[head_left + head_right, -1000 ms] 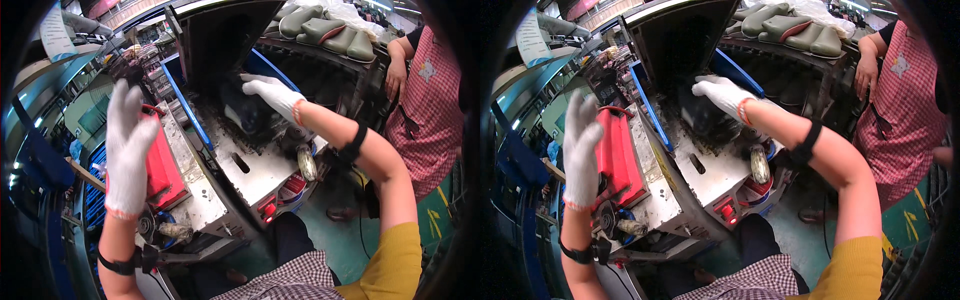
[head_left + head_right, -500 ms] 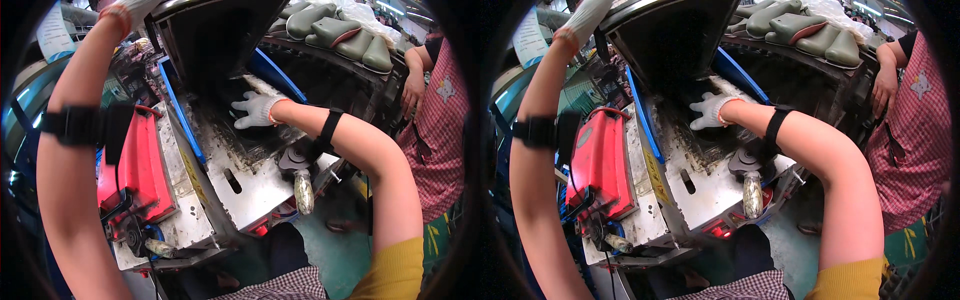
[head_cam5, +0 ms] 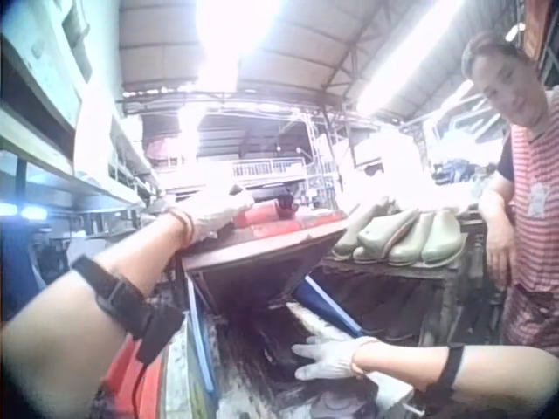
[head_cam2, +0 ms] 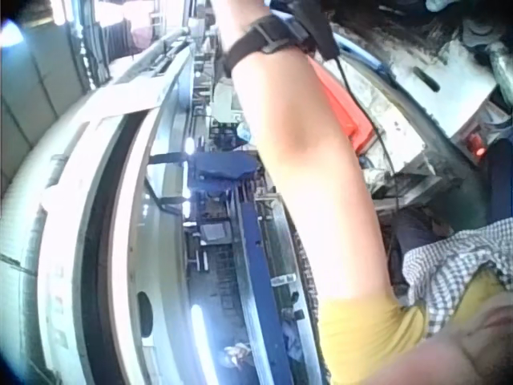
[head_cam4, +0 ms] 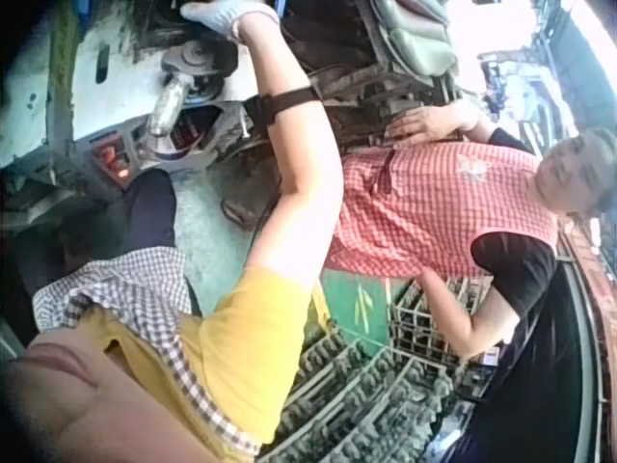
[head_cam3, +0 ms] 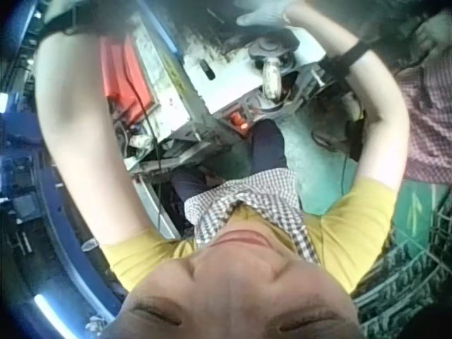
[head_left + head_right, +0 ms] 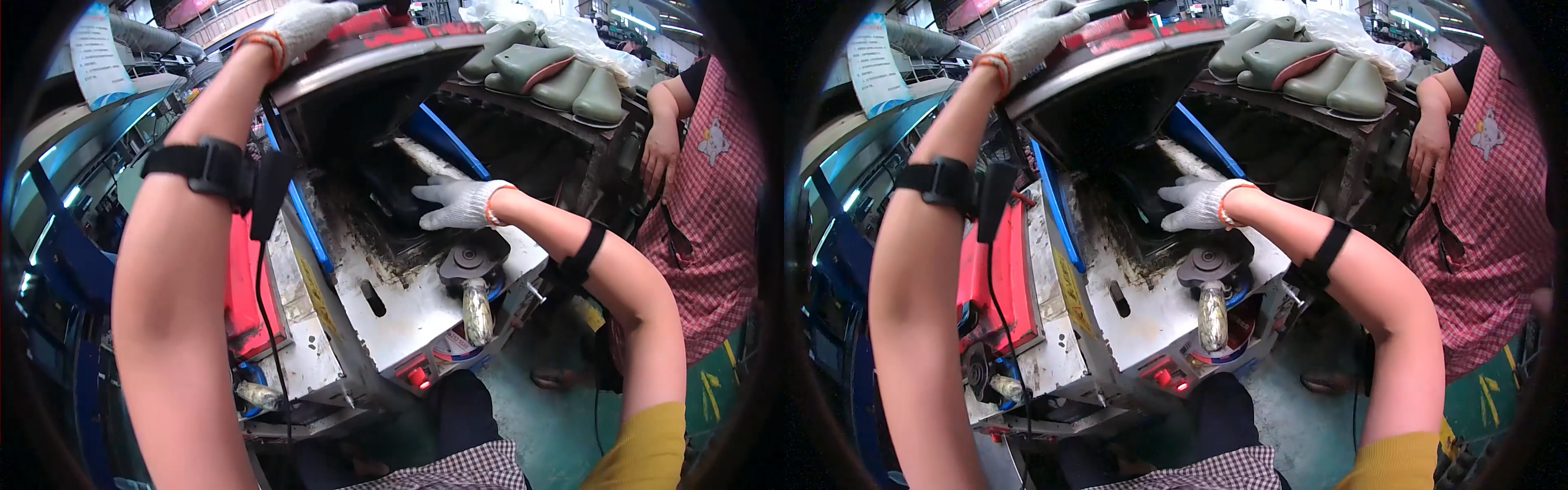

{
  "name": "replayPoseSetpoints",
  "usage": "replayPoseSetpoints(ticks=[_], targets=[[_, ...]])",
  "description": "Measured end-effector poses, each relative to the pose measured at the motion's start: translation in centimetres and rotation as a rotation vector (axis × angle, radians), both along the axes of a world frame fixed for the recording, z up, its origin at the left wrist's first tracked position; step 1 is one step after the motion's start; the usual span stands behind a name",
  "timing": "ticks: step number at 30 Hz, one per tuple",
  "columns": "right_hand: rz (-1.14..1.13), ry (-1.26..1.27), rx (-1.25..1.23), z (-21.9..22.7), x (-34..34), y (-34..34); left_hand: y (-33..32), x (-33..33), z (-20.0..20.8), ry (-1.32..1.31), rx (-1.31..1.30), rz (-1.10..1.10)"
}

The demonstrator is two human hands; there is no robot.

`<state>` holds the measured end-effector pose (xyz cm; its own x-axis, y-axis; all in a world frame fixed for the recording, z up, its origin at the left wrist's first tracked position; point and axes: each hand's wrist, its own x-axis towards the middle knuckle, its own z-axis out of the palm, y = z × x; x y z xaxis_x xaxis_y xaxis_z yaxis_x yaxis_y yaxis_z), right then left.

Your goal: Insert shoes into an industrial heat-press or molding machine to attach soles and shape the footwear.

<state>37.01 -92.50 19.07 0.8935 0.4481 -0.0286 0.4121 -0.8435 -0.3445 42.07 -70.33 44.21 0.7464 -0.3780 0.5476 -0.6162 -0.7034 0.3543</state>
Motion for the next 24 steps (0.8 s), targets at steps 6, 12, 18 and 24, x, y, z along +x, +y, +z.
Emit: replayPoseSetpoints(ticks=[6,12,18,24], targets=[[0.104,-0.010,-0.170,1.7,-1.7,1.7,-0.5,-0.8,-8.0,-0.469,-0.014,-0.025],[-0.143,0.187,-0.045,2.2,-0.4,5.0,-0.4,-3.3,-12.0,-0.554,-0.001,0.018],[0.120,-0.221,-0.297,-1.0,5.6,5.8,-0.7,-2.6,-11.0,-0.592,-0.015,-0.019],[-0.019,-0.261,-0.307,-2.0,5.3,9.5,-0.1,-2.2,-10.1,-0.552,-0.007,0.021]])
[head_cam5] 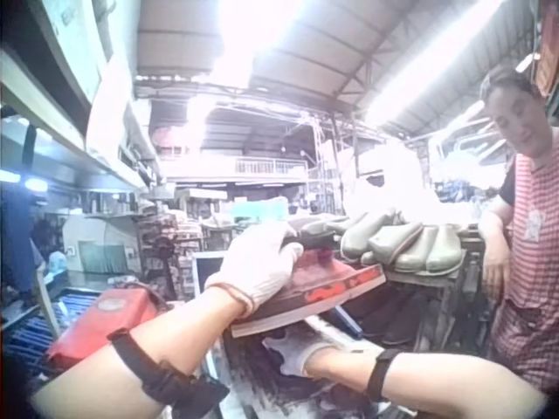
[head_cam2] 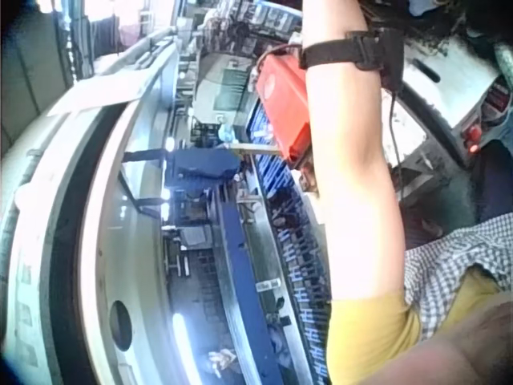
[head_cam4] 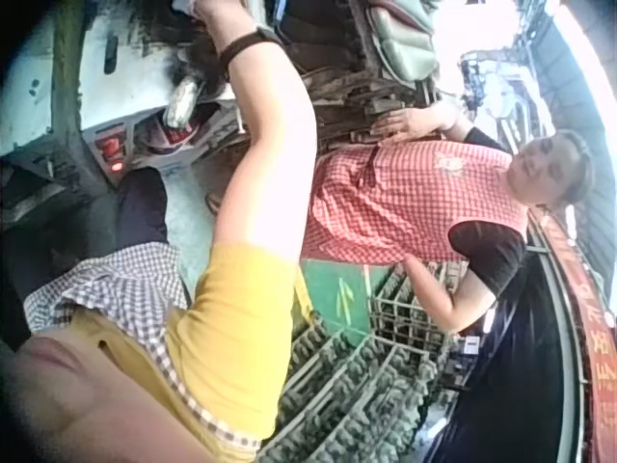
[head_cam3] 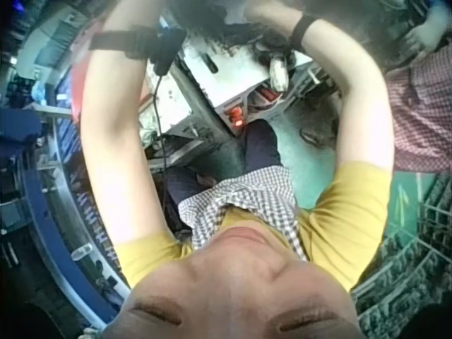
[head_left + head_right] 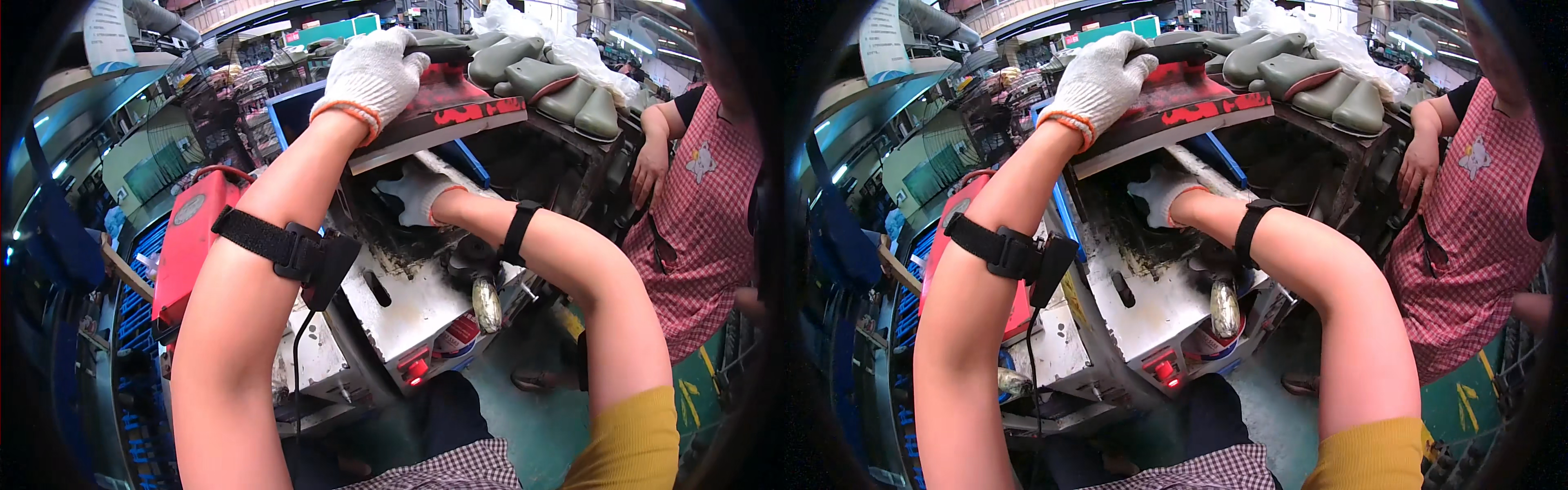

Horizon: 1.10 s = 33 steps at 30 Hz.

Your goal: Insert shoes into an industrial heat-press or molding machine to attach soles and shape the footwear.

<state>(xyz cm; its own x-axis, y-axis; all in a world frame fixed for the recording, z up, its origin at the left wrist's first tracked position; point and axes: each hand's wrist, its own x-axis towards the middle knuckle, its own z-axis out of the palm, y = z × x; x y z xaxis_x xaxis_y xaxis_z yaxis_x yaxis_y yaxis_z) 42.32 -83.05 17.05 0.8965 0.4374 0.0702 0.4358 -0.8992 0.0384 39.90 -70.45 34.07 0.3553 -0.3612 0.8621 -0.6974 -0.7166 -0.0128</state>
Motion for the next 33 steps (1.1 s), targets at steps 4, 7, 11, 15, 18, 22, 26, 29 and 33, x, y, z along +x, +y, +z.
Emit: replayPoseSetpoints(ticks=[4,7,11,15,18,22,26,29,33], targets=[[-0.047,-0.014,0.018,-0.3,0.1,-0.3,-0.5,0.2,0.2,0.023,-0.014,-0.026],[-0.045,0.009,0.042,-0.2,0.1,-0.5,-0.3,0.0,0.2,0.048,-0.023,-0.025],[-0.054,0.121,0.034,-0.2,0.0,-2.6,-1.0,-0.5,0.0,0.066,-0.046,-0.059],[0.010,0.187,0.113,1.8,-4.0,-2.9,-0.5,-0.5,-0.5,0.065,-0.041,-0.045],[0.155,0.034,0.188,2.3,-8.9,-4.6,-1.2,-1.4,-1.1,0.093,-0.046,-0.015],[0.328,-0.135,0.418,2.4,-18.6,-4.8,-1.1,-2.1,-3.4,-0.014,-0.083,-0.104],[0.335,-0.217,0.396,-0.4,-24.4,-4.7,-1.4,-3.4,-8.0,-0.152,-0.132,-0.175],[0.259,-0.405,0.340,-2.8,-26.3,-5.3,-2.4,-5.6,-11.0,-0.093,-0.098,-0.153],[0.247,-0.532,0.433,-5.3,-26.1,-6.4,-1.8,-7.1,-15.4,-0.123,-0.082,-0.158]])
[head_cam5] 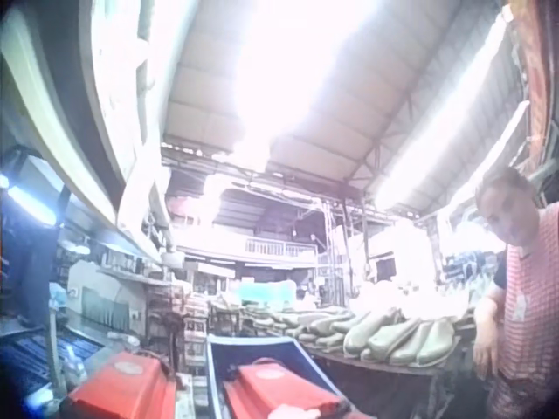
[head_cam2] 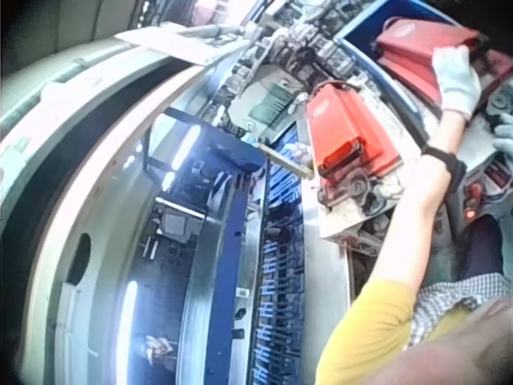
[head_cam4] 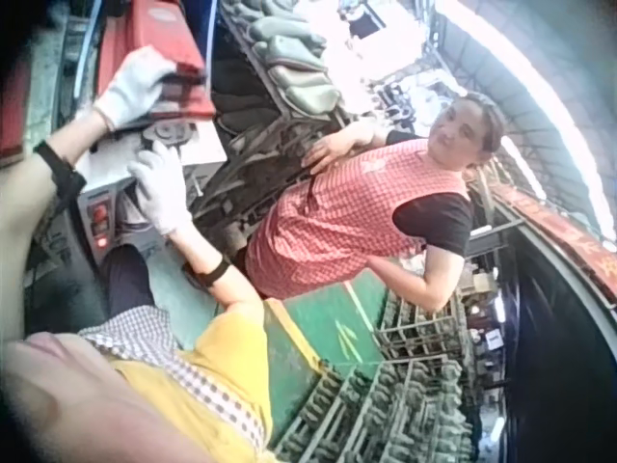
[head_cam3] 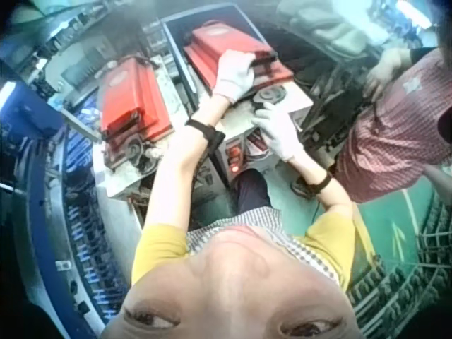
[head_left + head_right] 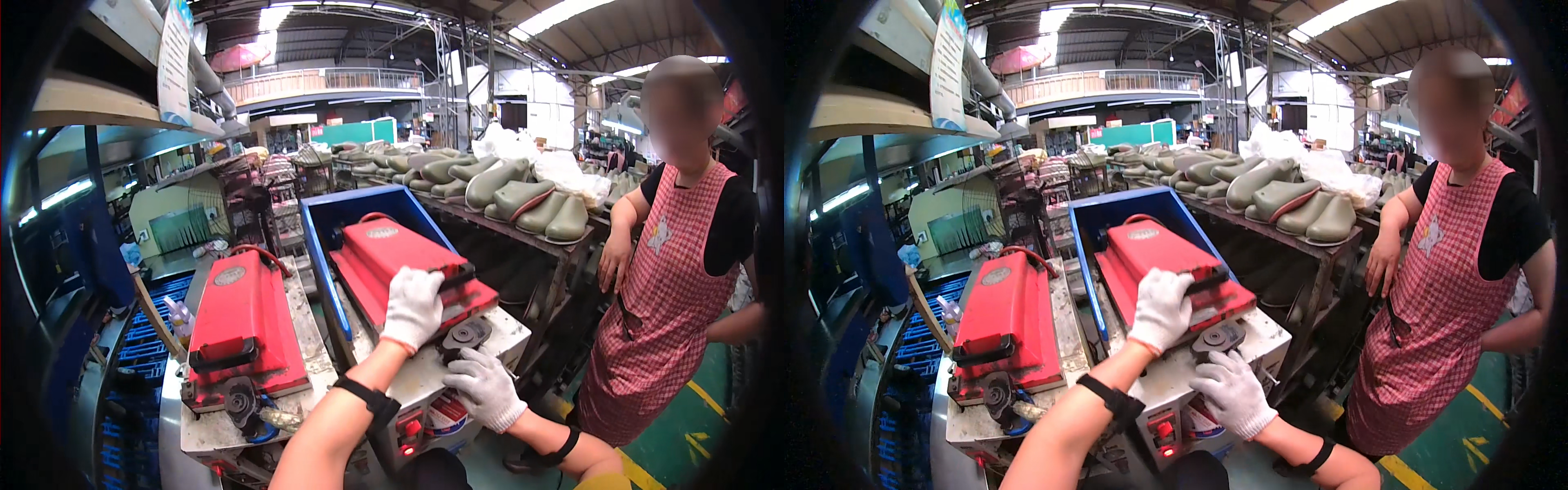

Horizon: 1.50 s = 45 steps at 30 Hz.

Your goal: Insert shoes into an industrial heat-press or molding machine to attach soles and shape the footwear.

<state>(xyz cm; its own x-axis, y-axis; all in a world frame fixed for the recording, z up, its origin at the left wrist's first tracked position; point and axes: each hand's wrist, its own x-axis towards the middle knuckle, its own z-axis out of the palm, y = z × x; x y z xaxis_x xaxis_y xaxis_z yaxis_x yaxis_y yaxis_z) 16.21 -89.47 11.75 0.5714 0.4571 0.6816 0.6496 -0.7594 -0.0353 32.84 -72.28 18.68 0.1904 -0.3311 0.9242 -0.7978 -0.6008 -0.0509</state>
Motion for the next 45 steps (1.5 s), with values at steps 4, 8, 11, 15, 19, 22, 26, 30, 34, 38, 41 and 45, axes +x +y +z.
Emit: replayPoseSetpoints(ticks=[4,8,11,15,19,22,26,30,34,38,41,45], targets=[[-0.057,-0.101,-0.033,0.4,-0.9,-0.9,-0.2,-0.3,-3.1,0.034,0.045,0.027],[-0.239,-0.371,0.111,-2.1,1.8,-4.9,-0.9,-0.5,-3.7,0.040,0.035,0.034],[-0.472,-0.387,0.308,-3.7,7.1,-9.2,-1.4,-0.4,-3.6,0.011,0.016,0.020],[-0.414,-0.420,0.269,2.8,10.4,-5.0,-0.1,-0.2,-4.3,0.061,0.043,0.074],[-0.116,-0.174,0.348,4.2,14.5,-0.2,0.1,-1.0,-3.4,0.144,0.059,0.005],[-0.204,-0.179,0.254,4.2,14.9,-0.7,1.9,-2.1,0.7,0.468,0.176,-0.156],[-0.204,-0.154,0.225,4.1,14.9,-0.6,7.6,-1.1,7.0,0.318,-0.161,0.123],[-0.200,-0.176,0.223,4.3,14.4,0.9,18.3,-3.5,14.5,0.110,-0.315,0.223],[-0.367,-0.119,0.099,4.3,14.8,-0.2,25.1,-8.5,11.5,0.387,-0.160,0.320],[-0.508,-0.062,0.049,4.9,15.3,2.7,32.3,-13.8,1.9,0.496,0.202,0.684],[-0.562,-0.070,0.066,4.6,15.6,2.4,31.9,-14.3,1.4,0.562,0.263,0.698],[-0.543,-0.139,0.069,4.8,15.4,2.8,30.5,-14.3,4.6,0.964,0.268,0.733]])
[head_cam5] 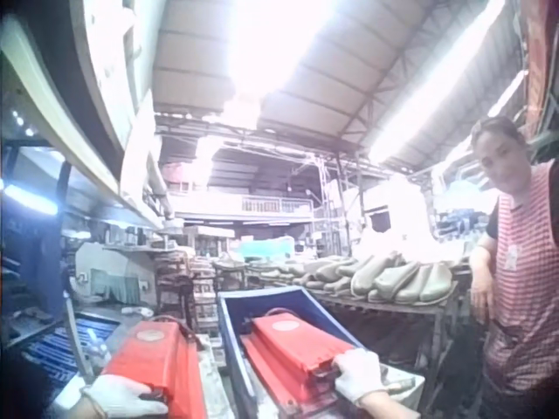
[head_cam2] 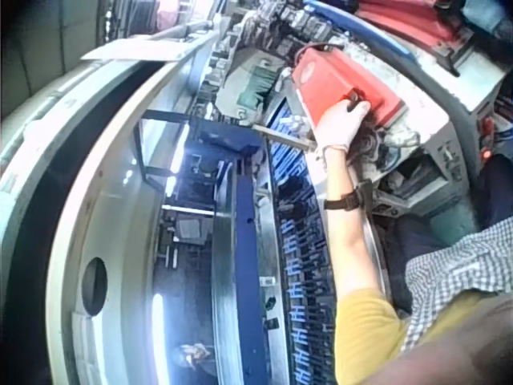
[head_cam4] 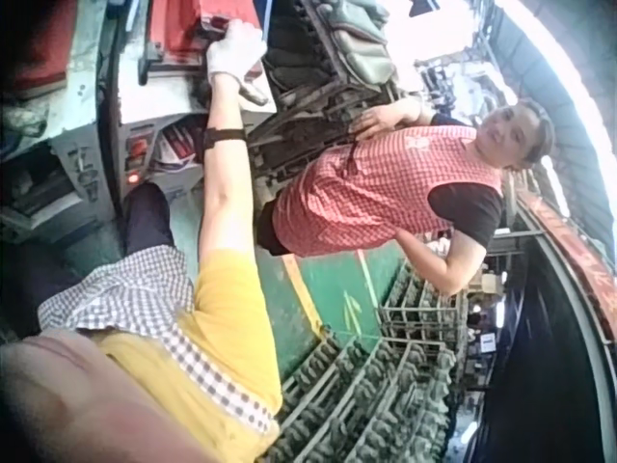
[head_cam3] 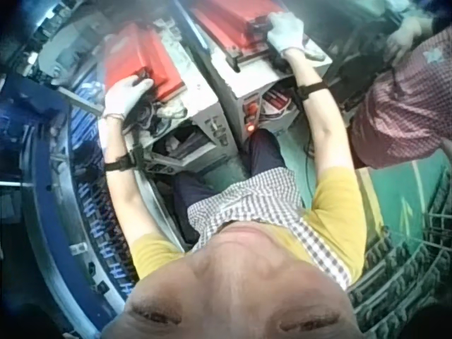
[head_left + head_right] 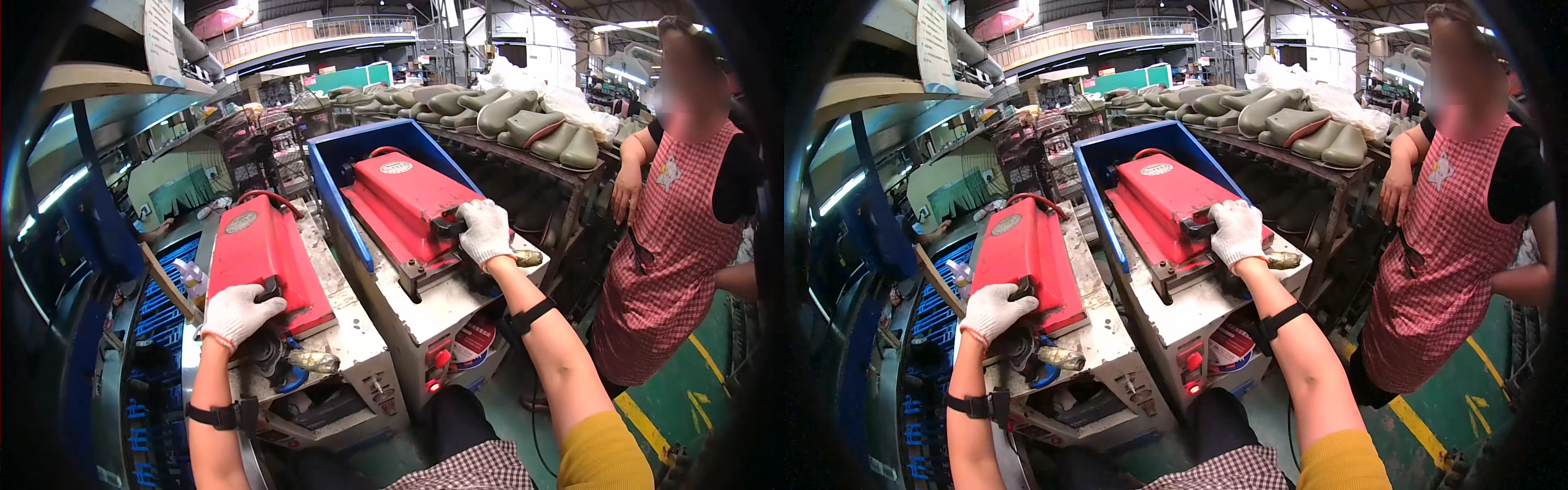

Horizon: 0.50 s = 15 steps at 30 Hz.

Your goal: Insert shoes into an industrial heat-press or molding machine to attach soles and shape the footwear.

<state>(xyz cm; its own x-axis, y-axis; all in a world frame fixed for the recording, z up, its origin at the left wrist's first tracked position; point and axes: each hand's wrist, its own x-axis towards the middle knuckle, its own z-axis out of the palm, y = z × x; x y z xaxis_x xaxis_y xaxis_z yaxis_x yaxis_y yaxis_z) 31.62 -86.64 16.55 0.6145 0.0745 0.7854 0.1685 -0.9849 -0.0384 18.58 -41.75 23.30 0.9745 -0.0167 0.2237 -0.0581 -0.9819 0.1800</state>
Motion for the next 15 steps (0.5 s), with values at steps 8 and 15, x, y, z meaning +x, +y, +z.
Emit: replayPoseSetpoints(ticks=[8,15], targets=[[0.037,-0.048,0.008,0.2,-0.3,-0.5,0.0,0.2,-0.9,-0.082,-0.003,-0.008],[0.016,-0.013,0.019,0.0,-0.8,-0.4,-0.8,-0.6,-0.9,-0.101,-0.028,0.047]])
